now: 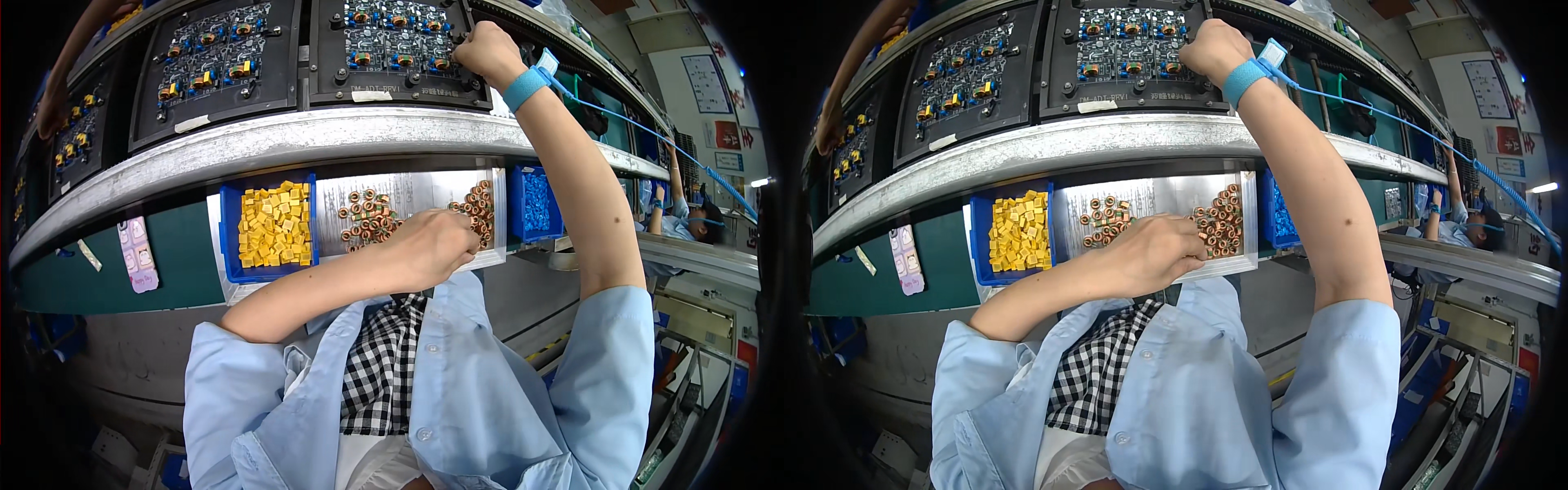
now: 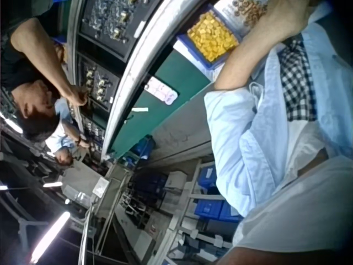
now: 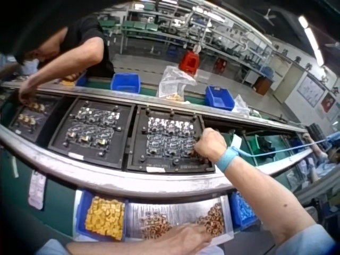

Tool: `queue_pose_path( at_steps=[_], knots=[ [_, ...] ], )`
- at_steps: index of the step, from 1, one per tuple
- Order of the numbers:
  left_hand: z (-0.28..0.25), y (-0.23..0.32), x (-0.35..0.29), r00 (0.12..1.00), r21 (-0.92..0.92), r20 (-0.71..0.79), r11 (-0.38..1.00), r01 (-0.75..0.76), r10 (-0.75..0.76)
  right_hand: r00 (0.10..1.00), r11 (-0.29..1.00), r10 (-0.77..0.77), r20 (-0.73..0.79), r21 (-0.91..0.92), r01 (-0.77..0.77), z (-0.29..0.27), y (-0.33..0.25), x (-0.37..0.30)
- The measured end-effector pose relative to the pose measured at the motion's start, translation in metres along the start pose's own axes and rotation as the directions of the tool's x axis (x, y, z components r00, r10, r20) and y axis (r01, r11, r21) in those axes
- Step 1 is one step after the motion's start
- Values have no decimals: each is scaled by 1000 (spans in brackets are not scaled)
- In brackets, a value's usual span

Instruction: The person assembles circuit boards on an assembly line by picking yellow electronic components, blue components, and toroidal coils from bins and trays and inserting them into the boards by hand.

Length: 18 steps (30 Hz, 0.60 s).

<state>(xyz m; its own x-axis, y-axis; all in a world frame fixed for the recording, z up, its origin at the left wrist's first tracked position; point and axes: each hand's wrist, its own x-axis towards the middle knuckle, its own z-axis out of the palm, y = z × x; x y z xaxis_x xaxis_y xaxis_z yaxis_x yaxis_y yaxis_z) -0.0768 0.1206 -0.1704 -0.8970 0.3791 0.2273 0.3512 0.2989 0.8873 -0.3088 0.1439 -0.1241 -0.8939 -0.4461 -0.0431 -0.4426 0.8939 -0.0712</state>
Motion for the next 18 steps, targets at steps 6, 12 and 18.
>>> queue_pose_path(
  at_steps=[6,12,18],
  knots=[
    [0,0,-2,999,5,-43,1000,-28,28,997,985,64,-39,161,-57,15,12,2],
    [-2,3,-2,998,0,-64,1000,-28,28,990,971,135,-49,207,-122,19,10,-3],
    [0,1,-2,998,-15,-61,999,-30,29,986,953,158,-59,272,-136,21,14,-5]
  ],
)
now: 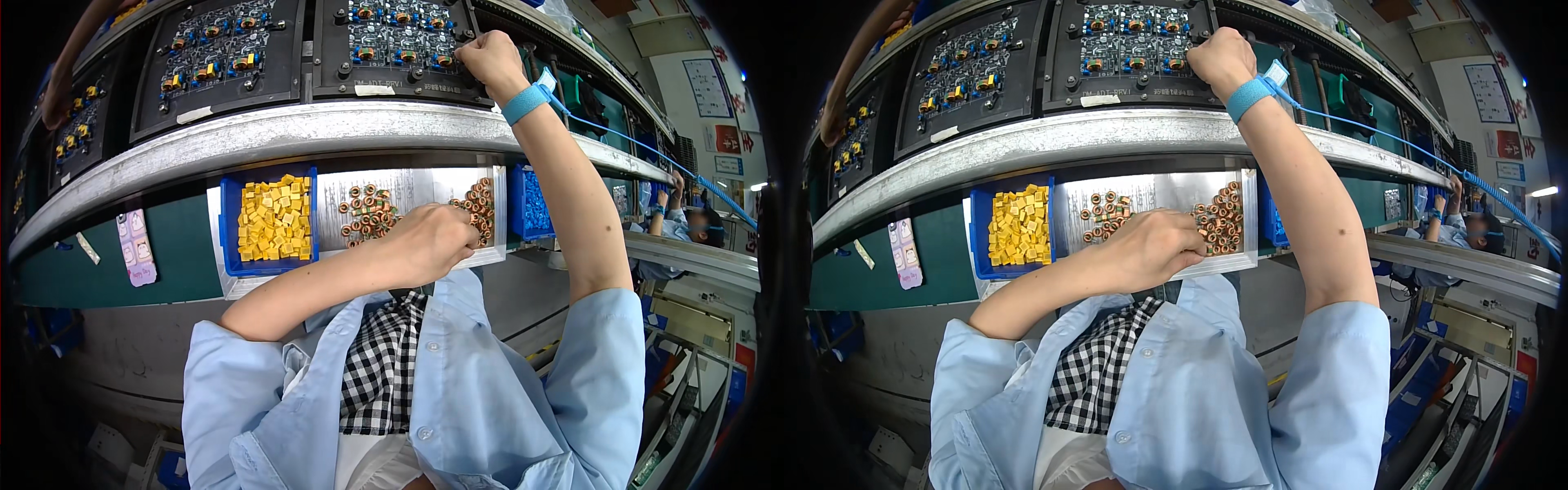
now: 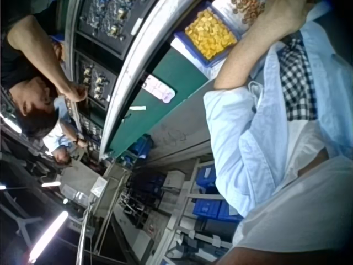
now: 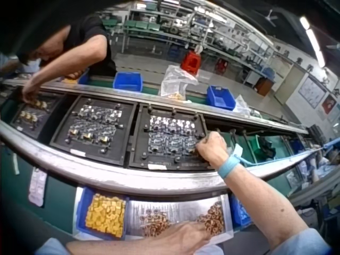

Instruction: The person assembles circuit boards on an assembly line by picking yellow electronic components, blue components, and toroidal coils from bins and trays and inserting them into the boards by hand.

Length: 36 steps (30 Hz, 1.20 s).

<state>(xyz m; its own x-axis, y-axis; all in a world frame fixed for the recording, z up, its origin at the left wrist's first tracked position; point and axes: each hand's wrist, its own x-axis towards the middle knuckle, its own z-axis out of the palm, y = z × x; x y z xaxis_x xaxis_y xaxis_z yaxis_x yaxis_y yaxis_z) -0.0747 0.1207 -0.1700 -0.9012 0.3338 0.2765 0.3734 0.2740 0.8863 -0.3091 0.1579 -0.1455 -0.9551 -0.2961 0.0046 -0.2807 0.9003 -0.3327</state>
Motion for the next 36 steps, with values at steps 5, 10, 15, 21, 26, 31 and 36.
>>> queue_pose_path(
  at_steps=[5,10,15,21,26,31,36],
  knots=[
    [-2,3,2,1000,8,11,1000,18,-18,1000,1000,22,3,8,-22,0,-6,-8],
    [-2,6,2,1000,15,4,1000,22,-23,998,999,-20,-51,34,22,1,-5,-9],
    [-1,4,0,999,5,3,999,35,-35,995,993,-37,91,-112,47,-9,-19,2],
    [3,6,5,998,2,21,998,64,-64,984,984,-69,166,-149,94,-10,-19,19],
    [11,4,16,994,59,76,995,76,-80,957,983,4,289,-179,50,-24,-37,9],
    [34,8,49,985,33,158,997,67,-72,959,927,-271,85,-246,284,-20,-32,2],
    [77,-2,109,978,298,209,950,-88,25,844,696,-508,173,-494,520,-29,-23,-15]
  ],
)
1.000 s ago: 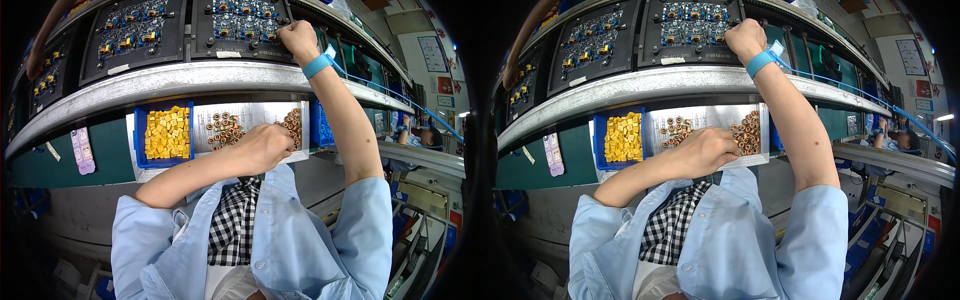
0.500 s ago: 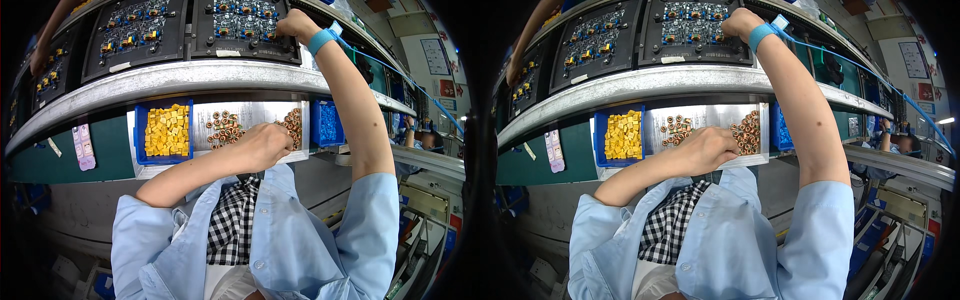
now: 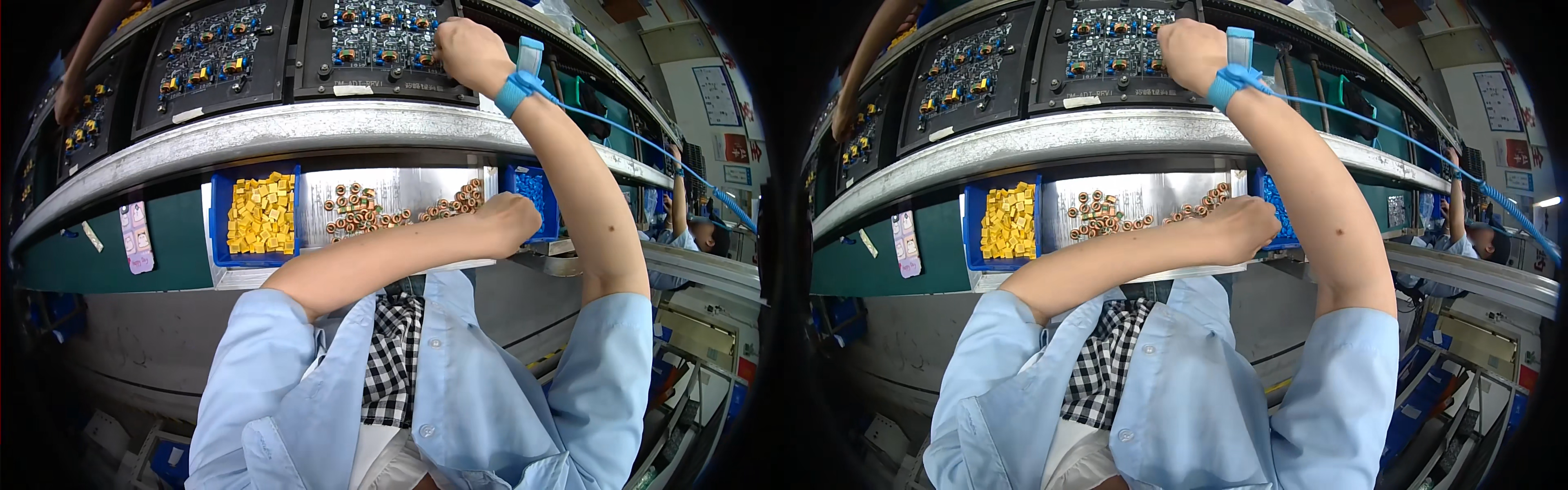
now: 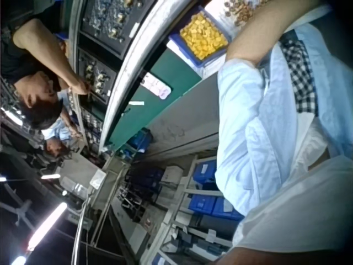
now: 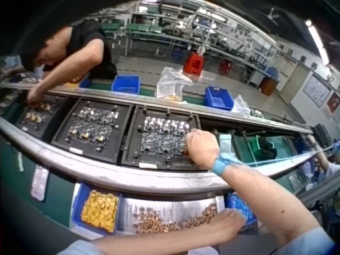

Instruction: The person assembles circuit boards on an assembly line by picking yellow electronic components, blue components, and toroidal coils from bins and trays and inserting them into the boards by hand.

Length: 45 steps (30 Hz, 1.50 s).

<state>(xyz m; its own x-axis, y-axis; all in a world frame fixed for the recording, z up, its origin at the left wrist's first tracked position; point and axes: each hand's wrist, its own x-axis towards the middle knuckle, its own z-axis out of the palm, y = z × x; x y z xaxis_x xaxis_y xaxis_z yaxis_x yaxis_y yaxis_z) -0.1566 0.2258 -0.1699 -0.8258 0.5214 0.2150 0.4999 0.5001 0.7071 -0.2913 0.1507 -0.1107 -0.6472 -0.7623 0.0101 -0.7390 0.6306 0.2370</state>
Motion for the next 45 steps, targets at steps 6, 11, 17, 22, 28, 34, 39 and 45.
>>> queue_pose_path(
  at_steps=[6,11,17,22,28,34,39,45],
  knots=[
    [78,-31,64,952,397,-274,918,-21,140,874,891,-441,-205,-215,400,8,13,-8],
    [48,-4,79,944,452,297,892,-6,-144,899,929,-369,-234,-96,357,-1,45,-22],
    [80,-32,84,974,329,180,941,75,-140,944,793,-122,-307,541,279,-19,73,-117],
    [97,-40,88,987,209,61,969,135,-151,978,769,-42,205,632,-100,14,127,-214],
    [84,-33,85,994,269,64,961,69,-90,983,628,171,71,761,-164,22,130,-221],
    [132,-57,93,995,261,-102,965,27,0,929,699,-69,-364,647,305,25,78,-123],
    [146,-61,88,814,369,-471,914,-170,341,900,884,-191,-391,331,331,51,51,-50],
    [-1,20,1,964,-168,144,955,244,-222,893,897,-279,-353,236,374,53,48,-45]
  ],
)
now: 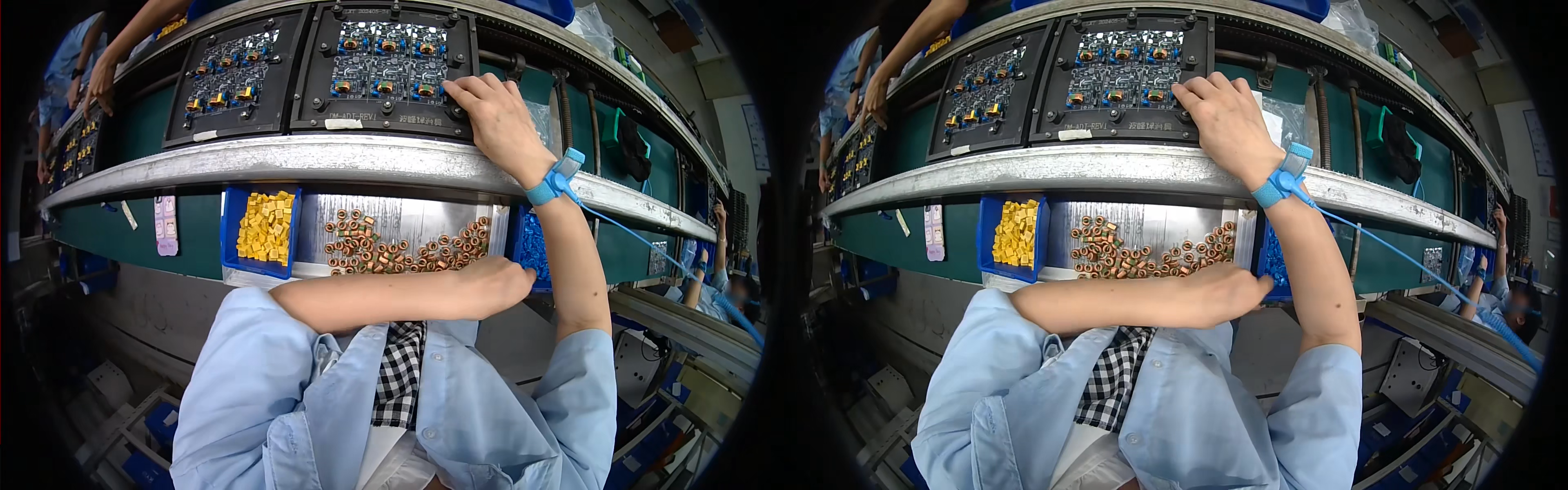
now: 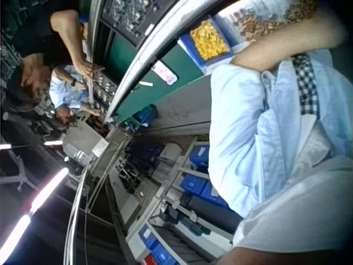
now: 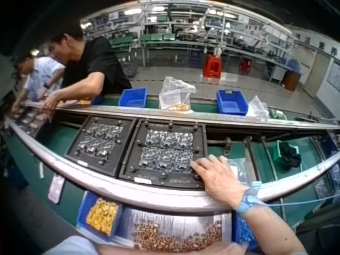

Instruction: The person assembles circuit boards on an assembly line by picking yellow electronic components, blue components, and toroidal coils from bins and trays and inserting them into the boards by hand.

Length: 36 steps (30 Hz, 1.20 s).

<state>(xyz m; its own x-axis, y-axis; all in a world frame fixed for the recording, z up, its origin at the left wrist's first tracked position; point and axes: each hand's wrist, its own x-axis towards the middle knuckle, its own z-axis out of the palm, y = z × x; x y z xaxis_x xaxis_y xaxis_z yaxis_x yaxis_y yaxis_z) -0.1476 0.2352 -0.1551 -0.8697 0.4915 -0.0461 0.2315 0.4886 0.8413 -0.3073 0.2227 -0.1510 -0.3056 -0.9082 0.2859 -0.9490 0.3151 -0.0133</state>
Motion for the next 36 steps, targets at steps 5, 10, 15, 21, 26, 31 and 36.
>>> queue_pose_path(
  at_steps=[5,10,15,21,26,31,36],
  knots=[
    [-86,-21,-71,903,4,-410,990,-141,130,999,999,-34,-3,18,35,5,-2,4],
    [-189,-49,-102,673,-141,-612,894,426,-417,999,996,-23,-32,82,26,4,4,-1],
    [-221,-78,-86,658,-39,-602,839,542,-452,976,993,11,-218,116,15,-17,0,-11],
    [-234,-84,-82,658,-36,-528,788,615,-537,920,895,200,337,319,-311,-95,-13,-103],
    [-239,-72,-54,689,251,-446,658,709,-572,812,929,341,474,-36,-369,-60,-6,-180],
    [-239,-80,-47,653,245,-464,622,744,-599,807,919,394,440,-159,-361,-35,-2,-205],
    [-236,-88,-45,662,299,-470,600,742,-584,789,911,390,474,-75,-406,-27,7,-213]
  ],
)
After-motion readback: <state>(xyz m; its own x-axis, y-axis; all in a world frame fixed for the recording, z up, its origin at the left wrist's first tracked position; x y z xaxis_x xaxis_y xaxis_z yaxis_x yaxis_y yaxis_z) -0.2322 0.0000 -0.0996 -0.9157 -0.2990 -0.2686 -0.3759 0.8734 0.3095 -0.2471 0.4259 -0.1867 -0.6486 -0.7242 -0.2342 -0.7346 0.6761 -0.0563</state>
